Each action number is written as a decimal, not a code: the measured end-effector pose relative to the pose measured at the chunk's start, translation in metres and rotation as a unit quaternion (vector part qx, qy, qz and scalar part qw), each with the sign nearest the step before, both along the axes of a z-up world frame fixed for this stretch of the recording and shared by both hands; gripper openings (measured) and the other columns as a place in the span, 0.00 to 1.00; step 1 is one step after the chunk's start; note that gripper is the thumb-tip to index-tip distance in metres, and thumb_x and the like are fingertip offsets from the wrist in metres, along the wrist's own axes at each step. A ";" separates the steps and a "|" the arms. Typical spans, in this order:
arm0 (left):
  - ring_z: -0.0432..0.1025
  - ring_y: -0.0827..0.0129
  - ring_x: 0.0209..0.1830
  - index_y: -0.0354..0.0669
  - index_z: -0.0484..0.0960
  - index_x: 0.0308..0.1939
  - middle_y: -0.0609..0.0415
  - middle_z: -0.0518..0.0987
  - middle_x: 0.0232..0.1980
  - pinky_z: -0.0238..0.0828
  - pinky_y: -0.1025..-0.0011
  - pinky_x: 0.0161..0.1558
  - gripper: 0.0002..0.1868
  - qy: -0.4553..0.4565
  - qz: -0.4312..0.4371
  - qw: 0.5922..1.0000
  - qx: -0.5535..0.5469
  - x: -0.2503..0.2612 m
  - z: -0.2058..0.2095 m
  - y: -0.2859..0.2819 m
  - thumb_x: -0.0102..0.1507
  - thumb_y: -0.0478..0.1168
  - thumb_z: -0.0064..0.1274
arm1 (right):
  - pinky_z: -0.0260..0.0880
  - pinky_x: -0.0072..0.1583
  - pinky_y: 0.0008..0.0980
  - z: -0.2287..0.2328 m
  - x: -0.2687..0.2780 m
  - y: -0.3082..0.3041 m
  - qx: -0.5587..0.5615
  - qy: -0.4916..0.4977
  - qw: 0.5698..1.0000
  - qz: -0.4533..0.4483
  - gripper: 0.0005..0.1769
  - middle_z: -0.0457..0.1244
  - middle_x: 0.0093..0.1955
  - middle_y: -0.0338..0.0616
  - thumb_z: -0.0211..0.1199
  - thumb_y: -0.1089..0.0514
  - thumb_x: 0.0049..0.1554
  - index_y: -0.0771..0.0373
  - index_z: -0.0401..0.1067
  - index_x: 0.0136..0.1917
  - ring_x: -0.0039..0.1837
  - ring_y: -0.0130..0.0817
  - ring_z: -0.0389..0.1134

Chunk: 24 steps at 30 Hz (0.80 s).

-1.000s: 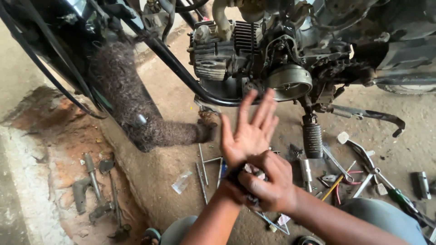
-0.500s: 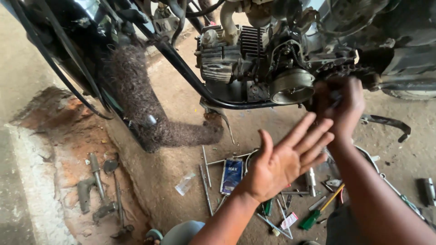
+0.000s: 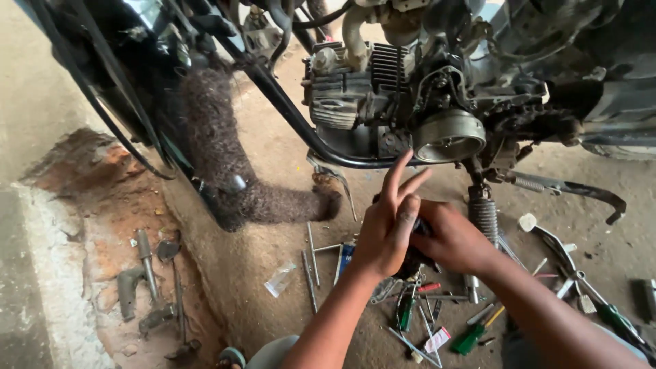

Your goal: The mechanic is seen repairing the motorcycle's engine and chain assembly in a service bay, involving disassembly and adjustment of internal components.

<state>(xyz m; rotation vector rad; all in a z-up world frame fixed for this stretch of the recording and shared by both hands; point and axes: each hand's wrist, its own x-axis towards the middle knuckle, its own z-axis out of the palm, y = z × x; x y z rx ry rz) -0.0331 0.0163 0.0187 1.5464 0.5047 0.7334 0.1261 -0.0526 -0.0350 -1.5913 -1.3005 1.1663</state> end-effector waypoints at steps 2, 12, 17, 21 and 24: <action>0.81 0.59 0.38 0.52 0.46 0.82 0.48 0.78 0.73 0.76 0.66 0.46 0.39 0.087 0.017 0.995 0.042 0.000 -0.003 -0.002 0.71 0.64 0.26 | 0.75 0.50 0.37 0.011 -0.005 -0.003 0.083 -0.156 0.983 0.051 0.21 0.73 0.48 0.52 0.69 0.59 0.48 0.64 0.75 0.56 0.49 0.45 0.76; 0.71 0.50 0.69 0.49 0.54 0.80 0.43 0.63 0.82 0.69 0.59 0.51 0.34 0.237 0.053 0.905 0.350 -0.013 -0.042 0.027 0.73 0.53 0.42 | 0.72 0.42 0.39 0.058 0.030 -0.010 0.118 -0.034 0.970 -0.210 0.18 0.69 0.44 0.52 0.65 0.51 0.56 0.65 0.75 0.54 0.41 0.40 0.71; 0.59 0.42 0.79 0.49 0.57 0.80 0.44 0.54 0.83 0.62 0.49 0.72 0.39 0.283 0.111 0.799 0.519 -0.007 -0.037 0.017 0.67 0.49 0.52 | 0.79 0.49 0.40 0.048 0.038 -0.005 0.171 0.279 0.912 -0.246 0.29 0.66 0.52 0.52 0.60 0.42 0.63 0.64 0.64 0.67 0.47 0.40 0.72; 0.51 0.42 0.81 0.48 0.49 0.80 0.42 0.47 0.83 0.56 0.40 0.72 0.47 0.299 0.120 0.824 0.467 0.006 -0.038 0.004 0.61 0.49 0.53 | 0.70 0.56 0.50 0.020 0.007 -0.003 0.228 0.039 0.961 -0.150 0.33 0.65 0.59 0.64 0.57 0.45 0.65 0.67 0.59 0.75 0.56 0.54 0.68; 0.50 0.41 0.81 0.46 0.42 0.81 0.39 0.47 0.83 0.57 0.37 0.68 0.49 0.234 0.162 0.872 0.399 0.005 -0.044 0.005 0.63 0.49 0.53 | 0.65 0.63 0.52 0.028 -0.029 -0.007 0.247 -0.180 0.951 -0.054 0.32 0.64 0.64 0.63 0.57 0.51 0.65 0.67 0.58 0.77 0.65 0.56 0.66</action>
